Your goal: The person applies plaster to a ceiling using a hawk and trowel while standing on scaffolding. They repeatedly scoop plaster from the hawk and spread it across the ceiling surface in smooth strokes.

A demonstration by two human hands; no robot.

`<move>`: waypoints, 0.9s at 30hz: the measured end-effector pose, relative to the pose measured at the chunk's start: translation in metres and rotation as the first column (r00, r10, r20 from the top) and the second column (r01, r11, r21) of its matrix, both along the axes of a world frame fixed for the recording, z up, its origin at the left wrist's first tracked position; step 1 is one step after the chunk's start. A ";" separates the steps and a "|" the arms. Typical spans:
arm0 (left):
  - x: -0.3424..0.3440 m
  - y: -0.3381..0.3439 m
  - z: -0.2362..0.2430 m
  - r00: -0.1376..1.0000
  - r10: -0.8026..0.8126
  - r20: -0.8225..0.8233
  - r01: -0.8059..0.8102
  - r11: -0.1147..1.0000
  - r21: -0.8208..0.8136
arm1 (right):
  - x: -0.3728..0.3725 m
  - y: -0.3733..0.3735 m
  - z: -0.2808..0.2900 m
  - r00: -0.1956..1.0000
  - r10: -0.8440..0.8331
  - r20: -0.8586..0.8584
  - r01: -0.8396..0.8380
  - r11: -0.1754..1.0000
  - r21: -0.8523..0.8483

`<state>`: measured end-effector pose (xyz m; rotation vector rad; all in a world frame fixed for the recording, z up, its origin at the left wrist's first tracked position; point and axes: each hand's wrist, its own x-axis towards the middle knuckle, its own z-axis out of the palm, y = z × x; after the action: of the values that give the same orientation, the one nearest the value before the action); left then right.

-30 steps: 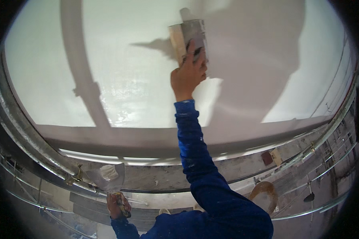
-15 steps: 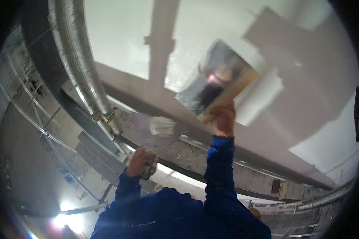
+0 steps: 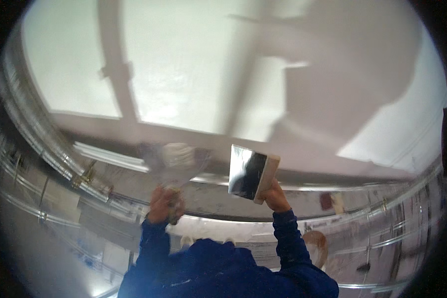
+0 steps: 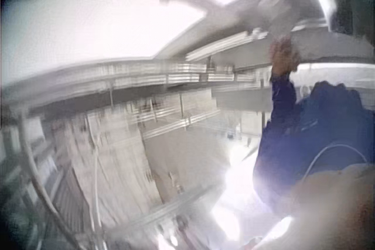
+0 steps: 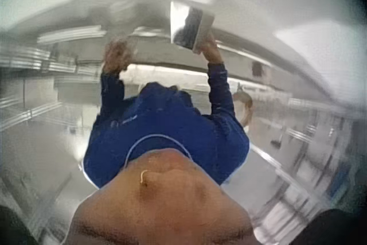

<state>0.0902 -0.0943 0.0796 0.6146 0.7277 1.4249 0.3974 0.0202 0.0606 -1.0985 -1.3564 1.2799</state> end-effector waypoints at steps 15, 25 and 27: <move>0.020 0.023 -0.051 0.992 0.081 0.096 -0.061 0.978 -0.199 | 0.238 0.199 0.205 0.168 -0.981 -0.093 0.432 -0.011 0.902; -0.037 0.004 -0.053 0.978 0.176 0.113 -0.152 0.969 -0.195 | 0.072 0.206 0.168 0.172 -0.979 -0.107 0.517 -0.003 0.856; -0.052 0.002 -0.058 0.980 0.162 0.116 -0.142 0.976 -0.163 | 0.023 0.193 0.168 0.177 -0.980 -0.088 0.523 0.018 0.852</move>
<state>0.0382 -0.0924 0.0220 0.3498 0.7869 1.5176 0.4202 0.2132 0.2289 -1.3094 -1.0260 -0.6369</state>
